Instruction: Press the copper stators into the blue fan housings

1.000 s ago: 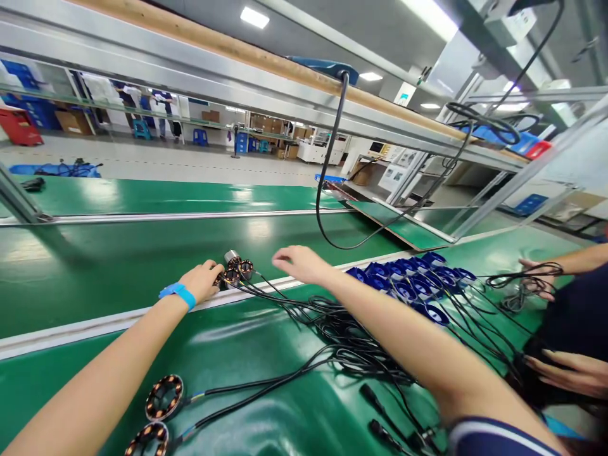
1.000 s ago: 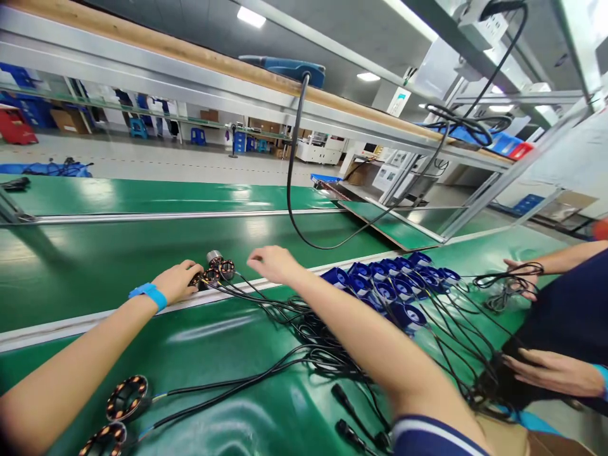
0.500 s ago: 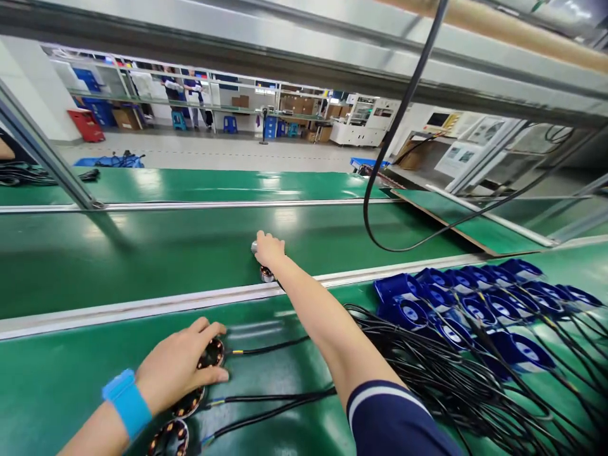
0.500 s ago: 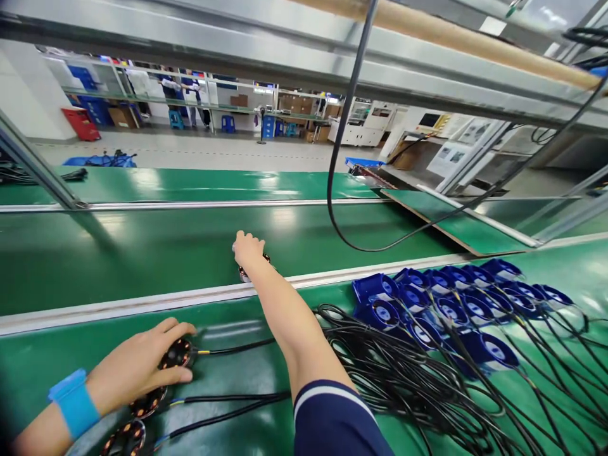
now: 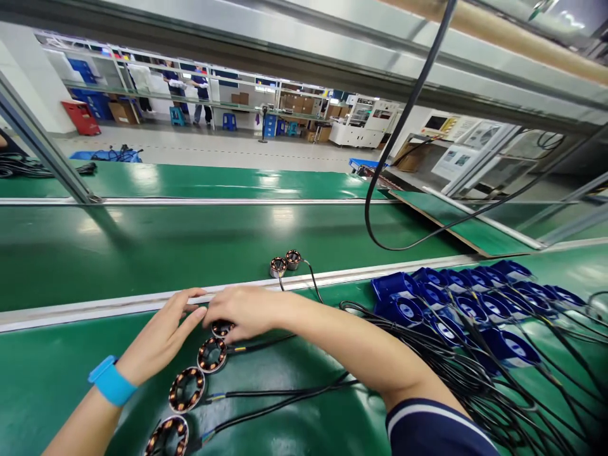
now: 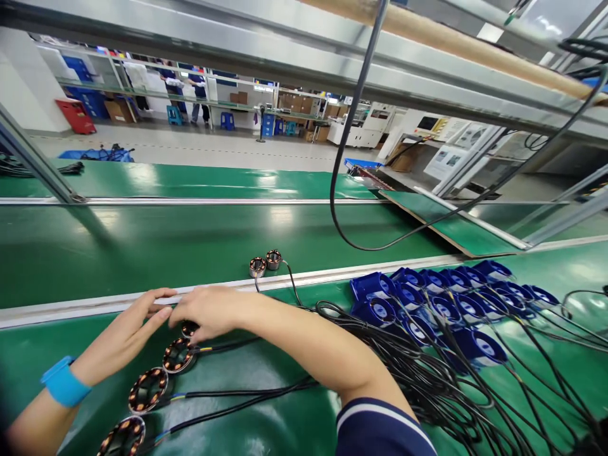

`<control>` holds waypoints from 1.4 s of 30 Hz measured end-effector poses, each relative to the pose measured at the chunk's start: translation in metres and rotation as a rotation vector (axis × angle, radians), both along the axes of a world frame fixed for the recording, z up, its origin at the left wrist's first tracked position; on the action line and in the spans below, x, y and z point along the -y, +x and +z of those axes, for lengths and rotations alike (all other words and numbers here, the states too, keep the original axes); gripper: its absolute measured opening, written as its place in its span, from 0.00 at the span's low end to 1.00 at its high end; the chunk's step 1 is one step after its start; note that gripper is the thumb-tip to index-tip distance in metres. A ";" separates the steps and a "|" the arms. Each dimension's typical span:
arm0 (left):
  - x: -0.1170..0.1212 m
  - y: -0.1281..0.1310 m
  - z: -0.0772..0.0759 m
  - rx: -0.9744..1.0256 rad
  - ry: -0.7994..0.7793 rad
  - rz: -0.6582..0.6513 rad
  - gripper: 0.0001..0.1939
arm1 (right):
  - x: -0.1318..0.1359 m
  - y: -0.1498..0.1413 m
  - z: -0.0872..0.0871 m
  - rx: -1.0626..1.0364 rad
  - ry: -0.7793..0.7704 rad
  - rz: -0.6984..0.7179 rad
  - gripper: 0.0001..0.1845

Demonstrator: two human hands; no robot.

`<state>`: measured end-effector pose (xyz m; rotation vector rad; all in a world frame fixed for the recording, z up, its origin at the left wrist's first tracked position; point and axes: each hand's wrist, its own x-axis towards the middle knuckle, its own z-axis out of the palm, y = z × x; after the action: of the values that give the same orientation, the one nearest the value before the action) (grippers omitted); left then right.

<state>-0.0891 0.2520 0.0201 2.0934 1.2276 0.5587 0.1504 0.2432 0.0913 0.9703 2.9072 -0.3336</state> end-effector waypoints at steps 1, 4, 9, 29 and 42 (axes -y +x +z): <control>0.001 -0.001 0.001 -0.020 -0.008 -0.035 0.29 | 0.000 0.014 0.003 -0.024 0.022 -0.173 0.22; 0.006 -0.002 0.009 -0.076 0.006 -0.113 0.24 | -0.011 0.068 0.003 0.078 0.094 -0.812 0.28; 0.019 0.007 0.024 -0.124 0.022 -0.230 0.22 | -0.026 0.118 -0.032 0.174 -0.019 -0.963 0.25; 0.006 0.002 -0.022 0.291 -0.106 0.136 0.38 | 0.043 -0.007 -0.037 -0.134 -0.100 -0.390 0.24; -0.001 0.078 0.104 0.547 0.052 0.030 0.50 | 0.038 0.103 0.162 -1.210 1.060 -0.877 0.24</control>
<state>-0.0113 0.2526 0.1244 1.7882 0.9300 1.0994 0.2531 0.2052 0.2532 3.0956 3.1769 1.1672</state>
